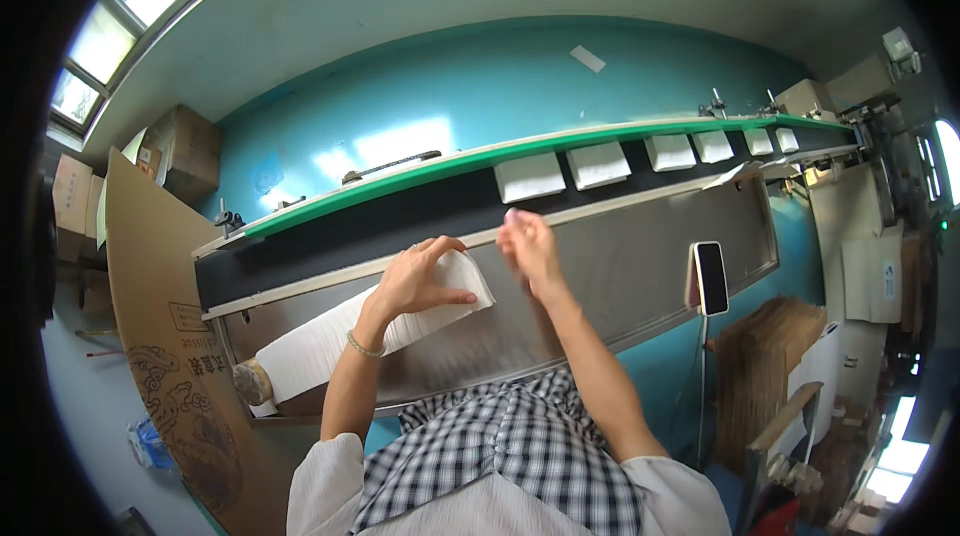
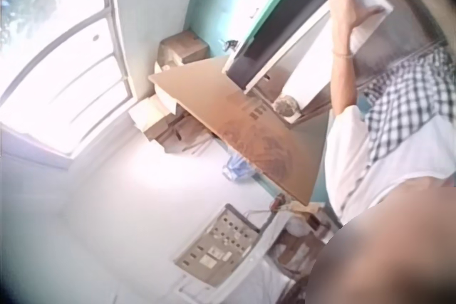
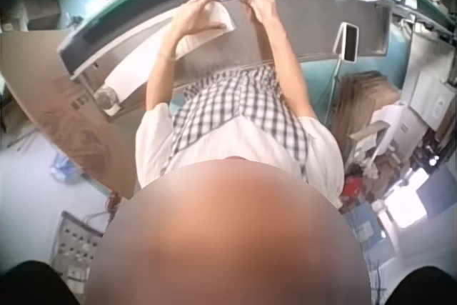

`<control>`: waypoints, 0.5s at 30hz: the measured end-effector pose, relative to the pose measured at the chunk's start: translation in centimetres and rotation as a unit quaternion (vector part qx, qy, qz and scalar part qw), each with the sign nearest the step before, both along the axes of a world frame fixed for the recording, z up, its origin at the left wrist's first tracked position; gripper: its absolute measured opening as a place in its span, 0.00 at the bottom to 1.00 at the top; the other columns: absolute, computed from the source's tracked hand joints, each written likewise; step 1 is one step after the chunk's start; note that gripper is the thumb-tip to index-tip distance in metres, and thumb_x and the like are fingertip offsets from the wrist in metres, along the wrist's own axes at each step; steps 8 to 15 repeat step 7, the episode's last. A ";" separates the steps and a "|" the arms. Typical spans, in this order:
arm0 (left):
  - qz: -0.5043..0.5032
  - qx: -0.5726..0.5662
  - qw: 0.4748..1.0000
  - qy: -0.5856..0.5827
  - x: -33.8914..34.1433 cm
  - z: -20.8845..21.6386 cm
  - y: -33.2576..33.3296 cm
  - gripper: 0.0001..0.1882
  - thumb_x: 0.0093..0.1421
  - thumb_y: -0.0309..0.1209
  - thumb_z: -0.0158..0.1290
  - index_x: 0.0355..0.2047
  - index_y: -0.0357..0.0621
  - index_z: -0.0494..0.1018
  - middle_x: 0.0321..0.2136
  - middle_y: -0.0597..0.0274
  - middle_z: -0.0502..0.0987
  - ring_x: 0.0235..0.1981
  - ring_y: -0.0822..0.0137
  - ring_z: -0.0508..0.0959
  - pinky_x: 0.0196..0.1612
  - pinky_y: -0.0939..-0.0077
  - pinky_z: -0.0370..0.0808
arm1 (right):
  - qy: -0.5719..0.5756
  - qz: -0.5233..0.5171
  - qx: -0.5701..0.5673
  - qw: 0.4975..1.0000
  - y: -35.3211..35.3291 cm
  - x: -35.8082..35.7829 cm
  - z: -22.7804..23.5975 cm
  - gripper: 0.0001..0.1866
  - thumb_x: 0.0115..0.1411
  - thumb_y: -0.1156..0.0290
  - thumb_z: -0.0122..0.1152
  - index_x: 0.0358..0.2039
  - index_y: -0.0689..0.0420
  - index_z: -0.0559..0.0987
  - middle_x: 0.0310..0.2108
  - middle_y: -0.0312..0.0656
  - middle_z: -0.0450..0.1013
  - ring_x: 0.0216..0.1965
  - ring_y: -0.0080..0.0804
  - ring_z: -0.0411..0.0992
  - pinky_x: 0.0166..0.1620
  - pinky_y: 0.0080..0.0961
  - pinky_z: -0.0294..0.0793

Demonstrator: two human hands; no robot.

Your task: Picking up, sorting, and aligning stacks of small white paper cards on a workspace and conveyor belt.

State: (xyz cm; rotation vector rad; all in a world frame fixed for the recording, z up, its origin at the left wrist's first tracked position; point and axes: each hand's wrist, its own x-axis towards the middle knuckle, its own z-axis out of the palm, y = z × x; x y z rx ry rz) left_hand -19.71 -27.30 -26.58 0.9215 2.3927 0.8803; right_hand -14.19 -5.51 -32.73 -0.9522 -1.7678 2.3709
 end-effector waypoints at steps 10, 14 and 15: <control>-0.018 -0.006 0.999 0.034 -0.2 0.5 -1.7 0.49 0.41 0.55 0.72 0.60 0.49 0.68 0.50 0.48 0.79 0.46 0.47 0.81 0.48 0.61 0.79 | -0.006 0.159 -0.009 0.987 -4.6 3.3 0.4 0.23 0.62 0.60 0.67 0.53 0.58 0.76 0.43 0.42 0.77 0.41 0.24 0.75 0.47 0.23 0.75; -0.018 -0.006 0.999 0.034 -0.2 0.5 -1.7 0.49 0.41 0.55 0.72 0.60 0.49 0.68 0.50 0.48 0.79 0.46 0.47 0.81 0.48 0.61 0.79 | -0.006 0.159 -0.009 0.987 -4.6 3.3 0.4 0.23 0.62 0.60 0.67 0.53 0.58 0.76 0.43 0.42 0.77 0.41 0.24 0.75 0.47 0.23 0.75; -0.018 -0.006 0.999 0.034 -0.2 0.5 -1.7 0.49 0.41 0.55 0.72 0.60 0.49 0.68 0.50 0.48 0.79 0.46 0.47 0.81 0.48 0.61 0.79 | -0.006 0.159 -0.009 0.987 -4.6 3.3 0.4 0.23 0.62 0.60 0.67 0.53 0.58 0.76 0.43 0.42 0.77 0.41 0.24 0.75 0.47 0.23 0.75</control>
